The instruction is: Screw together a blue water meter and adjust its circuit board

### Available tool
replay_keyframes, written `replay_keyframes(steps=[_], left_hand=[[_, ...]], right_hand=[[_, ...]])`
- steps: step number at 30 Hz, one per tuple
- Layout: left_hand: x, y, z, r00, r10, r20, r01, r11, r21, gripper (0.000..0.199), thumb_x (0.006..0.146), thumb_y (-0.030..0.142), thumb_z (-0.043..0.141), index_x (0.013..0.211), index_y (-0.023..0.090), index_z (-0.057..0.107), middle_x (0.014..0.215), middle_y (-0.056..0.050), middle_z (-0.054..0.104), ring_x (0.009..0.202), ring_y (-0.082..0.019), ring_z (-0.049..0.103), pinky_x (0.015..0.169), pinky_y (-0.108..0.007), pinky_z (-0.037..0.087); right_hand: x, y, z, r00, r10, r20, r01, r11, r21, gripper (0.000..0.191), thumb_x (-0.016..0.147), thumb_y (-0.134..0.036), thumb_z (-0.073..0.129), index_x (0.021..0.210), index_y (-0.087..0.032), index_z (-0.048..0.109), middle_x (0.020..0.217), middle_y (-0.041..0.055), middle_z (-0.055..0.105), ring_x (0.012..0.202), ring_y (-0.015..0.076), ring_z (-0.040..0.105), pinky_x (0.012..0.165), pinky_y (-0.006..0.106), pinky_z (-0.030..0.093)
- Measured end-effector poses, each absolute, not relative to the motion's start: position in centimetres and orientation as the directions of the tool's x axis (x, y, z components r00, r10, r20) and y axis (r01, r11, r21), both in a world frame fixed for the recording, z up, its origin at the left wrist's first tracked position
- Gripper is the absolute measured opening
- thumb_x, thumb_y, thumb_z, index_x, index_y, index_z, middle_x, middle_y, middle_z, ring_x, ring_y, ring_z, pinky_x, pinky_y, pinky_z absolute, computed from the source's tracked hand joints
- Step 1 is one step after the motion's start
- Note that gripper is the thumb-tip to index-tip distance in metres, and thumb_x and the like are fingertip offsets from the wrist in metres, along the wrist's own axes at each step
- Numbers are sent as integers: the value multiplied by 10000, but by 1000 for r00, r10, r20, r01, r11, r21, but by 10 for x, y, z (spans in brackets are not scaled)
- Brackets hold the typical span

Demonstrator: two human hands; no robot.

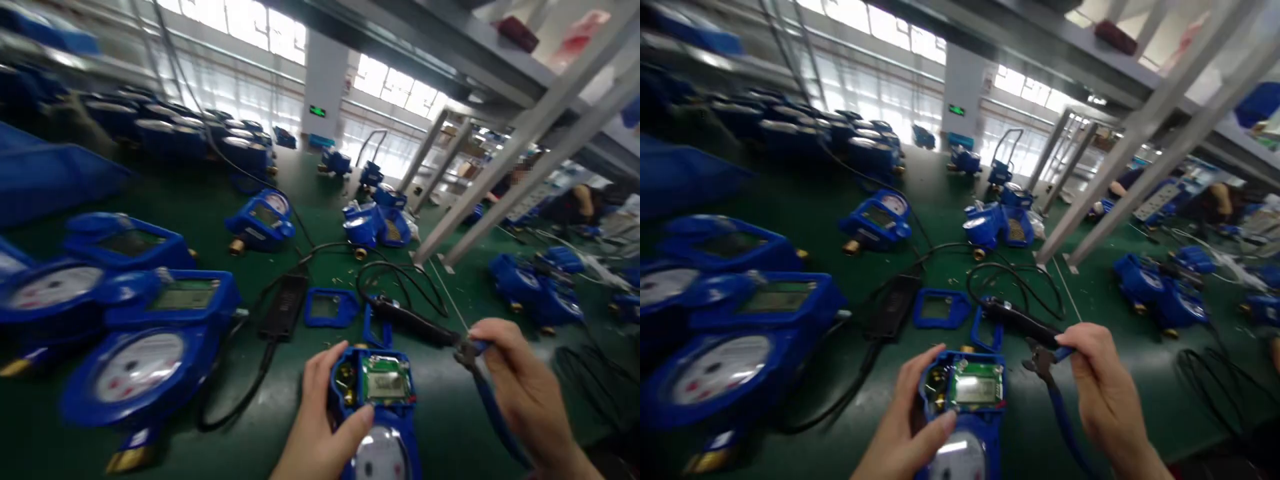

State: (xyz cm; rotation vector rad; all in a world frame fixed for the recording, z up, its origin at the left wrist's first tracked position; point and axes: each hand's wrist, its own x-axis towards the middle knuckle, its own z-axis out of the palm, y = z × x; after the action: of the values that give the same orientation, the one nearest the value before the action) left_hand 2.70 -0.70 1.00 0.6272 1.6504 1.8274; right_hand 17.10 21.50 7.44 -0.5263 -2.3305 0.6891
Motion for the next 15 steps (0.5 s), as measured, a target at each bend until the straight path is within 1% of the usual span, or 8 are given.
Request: replay_keyframes(steps=[3,5,7,8,10,12,13,15], left_hand=[[29,-2,17,-755,654,-54,-10,72,997,535,858,474,585,1323,290,395,1345,-70,349,1291,-347,346,1117,-578,218],[31,-2,22,-765,639,-75,15,135,991,569,856,508,574,1334,280,367,1348,-78,357,1283,-353,361,1112,-577,241],[33,-1,26,-772,627,-103,21,186,982,615,851,526,569,1354,263,330,1349,-96,377,1269,-359,395,1105,-574,262],[34,0,27,-776,621,-114,24,210,977,635,846,534,569,1358,254,320,1342,-105,395,1257,-361,415,1099,-574,272],[34,1,30,-783,609,-124,43,251,967,662,831,561,568,1356,244,319,1323,-115,429,1225,-365,450,1085,-575,289],[31,1,30,-783,608,-131,62,285,956,676,811,598,567,1338,249,329,1308,-110,443,1199,-372,463,1075,-587,294],[28,0,29,-780,611,-137,70,302,951,676,802,616,563,1326,257,330,1303,-103,443,1198,-383,455,1076,-606,277],[19,-2,23,-779,614,-126,105,327,939,637,807,637,535,1295,283,329,1320,-82,418,1224,-409,415,1079,-654,233]], right_hand=[[226,219,12,-668,662,341,430,717,-549,262,982,-341,363,1043,-222,588,1001,54,596,941,182,571,822,309,495],[242,220,-25,-646,714,270,524,672,-523,351,989,-362,296,1042,-198,602,1009,88,614,974,217,570,864,373,496],[244,217,-48,-640,740,205,589,644,-488,427,982,-415,276,1107,-172,604,1109,134,601,1092,276,526,958,483,441],[242,214,-53,-642,746,177,613,637,-467,462,971,-454,296,1191,-158,575,1196,158,565,1171,310,475,1003,541,388],[237,204,-55,-656,743,132,642,641,-420,584,921,-531,416,1372,-161,444,1385,185,416,1314,369,322,1066,627,252],[231,192,-50,-682,724,99,647,661,-379,765,824,-544,595,1459,-216,322,1489,175,275,1375,395,213,1096,648,156],[229,187,-47,-695,714,87,645,672,-364,817,780,-512,664,1467,-249,308,1506,162,251,1381,397,207,1102,644,150],[226,179,-47,-704,706,83,645,684,-341,870,722,-437,734,1465,-265,316,1505,154,273,1366,408,251,1091,643,209]])
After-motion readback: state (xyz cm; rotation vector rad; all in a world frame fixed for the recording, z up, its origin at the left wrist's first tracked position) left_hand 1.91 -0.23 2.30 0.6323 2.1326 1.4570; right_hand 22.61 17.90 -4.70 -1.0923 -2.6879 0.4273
